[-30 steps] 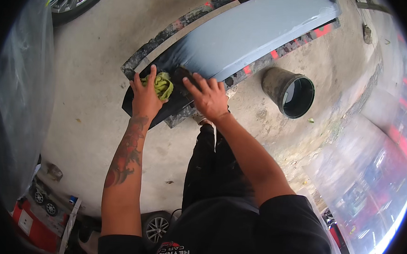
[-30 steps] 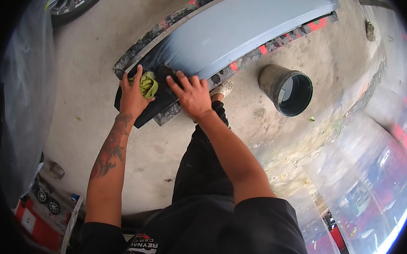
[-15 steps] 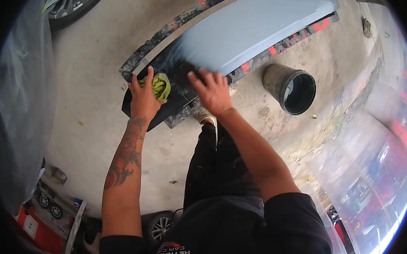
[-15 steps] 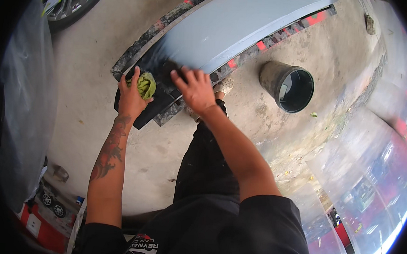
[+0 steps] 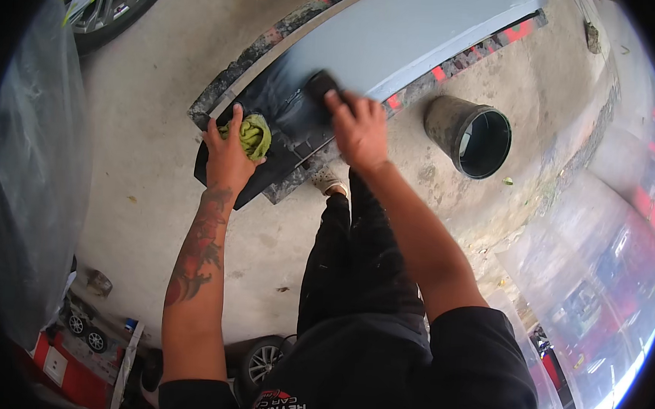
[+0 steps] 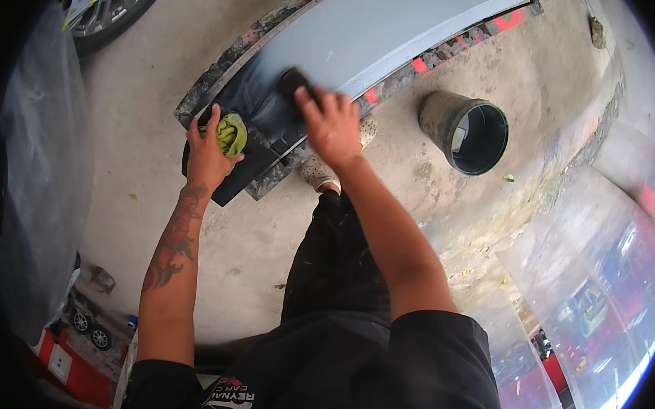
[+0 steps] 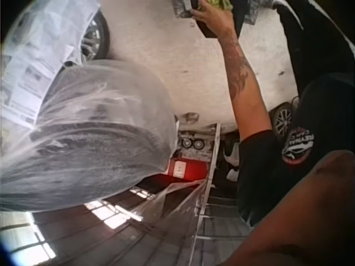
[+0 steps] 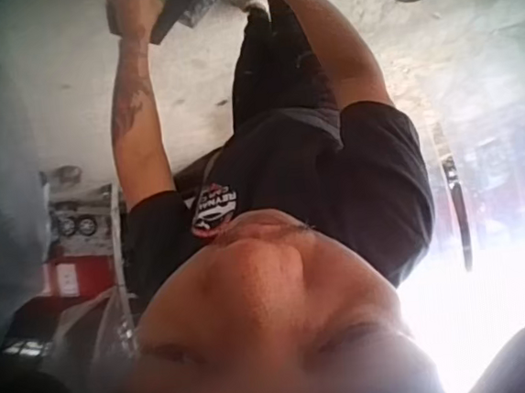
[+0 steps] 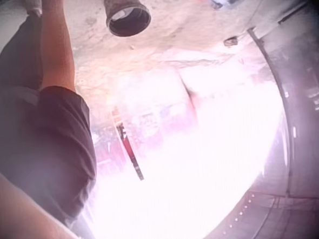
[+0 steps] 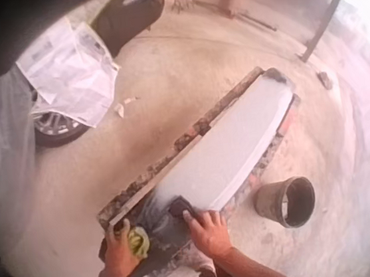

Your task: Using a sanding block and water to wet sand a car bumper or spoiler on a stand.

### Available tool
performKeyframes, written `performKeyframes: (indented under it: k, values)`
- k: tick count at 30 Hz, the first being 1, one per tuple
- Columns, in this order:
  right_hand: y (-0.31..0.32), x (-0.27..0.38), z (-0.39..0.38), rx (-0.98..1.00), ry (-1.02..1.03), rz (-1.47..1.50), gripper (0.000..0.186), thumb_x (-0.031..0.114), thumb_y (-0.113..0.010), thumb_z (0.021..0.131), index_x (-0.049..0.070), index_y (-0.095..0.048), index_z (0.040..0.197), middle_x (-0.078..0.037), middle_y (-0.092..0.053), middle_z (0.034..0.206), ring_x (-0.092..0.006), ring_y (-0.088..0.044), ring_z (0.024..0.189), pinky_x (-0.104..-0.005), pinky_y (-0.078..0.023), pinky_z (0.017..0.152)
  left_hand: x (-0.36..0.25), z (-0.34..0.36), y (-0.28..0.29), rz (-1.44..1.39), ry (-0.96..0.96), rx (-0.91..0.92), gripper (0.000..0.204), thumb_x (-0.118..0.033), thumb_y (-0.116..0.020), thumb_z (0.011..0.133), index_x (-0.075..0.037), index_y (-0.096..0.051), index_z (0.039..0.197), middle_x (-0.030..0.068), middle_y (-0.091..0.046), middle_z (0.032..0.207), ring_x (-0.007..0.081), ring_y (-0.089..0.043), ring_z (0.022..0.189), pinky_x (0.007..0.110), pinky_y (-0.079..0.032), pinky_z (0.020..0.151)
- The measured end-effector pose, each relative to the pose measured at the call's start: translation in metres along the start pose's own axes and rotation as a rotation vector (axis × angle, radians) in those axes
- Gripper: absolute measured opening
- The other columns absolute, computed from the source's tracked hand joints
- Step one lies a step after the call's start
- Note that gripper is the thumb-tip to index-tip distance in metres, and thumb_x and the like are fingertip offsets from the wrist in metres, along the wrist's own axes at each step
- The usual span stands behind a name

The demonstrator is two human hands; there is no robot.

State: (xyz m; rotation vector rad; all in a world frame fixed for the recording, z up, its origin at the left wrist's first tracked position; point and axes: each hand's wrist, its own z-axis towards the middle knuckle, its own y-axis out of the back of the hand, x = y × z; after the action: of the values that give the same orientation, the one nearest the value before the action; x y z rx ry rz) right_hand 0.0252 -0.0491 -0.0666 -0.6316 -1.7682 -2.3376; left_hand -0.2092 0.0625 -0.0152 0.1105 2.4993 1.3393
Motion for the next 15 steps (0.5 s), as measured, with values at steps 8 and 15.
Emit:
performKeyframes:
  k: [8, 15]
  values:
    - [-0.007, 0.023, -0.008, -0.005, -0.197, 0.010, 0.054, 0.010, -0.062, 0.086, 0.022, -0.059, 0.138, -0.010, -0.058, 0.130, -0.0334, -0.055, 0.113, -0.0518, -0.044, 0.094, -0.007, 0.002, 0.003, 0.014, -0.007, 0.009, 0.124, -0.017, -0.096, 0.066, -0.031, -0.019, 0.162, 0.0325, -0.021, 0.157, 0.0480, -0.031, 0.144, 0.050, -0.045, 0.111]
    - [0.021, -0.049, 0.035, -0.064, -0.105, -0.154, 0.057, 0.011, -0.064, 0.083, 0.019, -0.057, 0.139, -0.010, -0.059, 0.126, -0.0330, -0.056, 0.110, -0.0486, -0.046, 0.089, 0.001, -0.002, 0.002, -0.005, -0.006, 0.002, 0.124, -0.017, -0.096, 0.066, -0.031, -0.019, 0.162, 0.0327, -0.022, 0.156, 0.0486, -0.032, 0.143, 0.051, -0.045, 0.110]
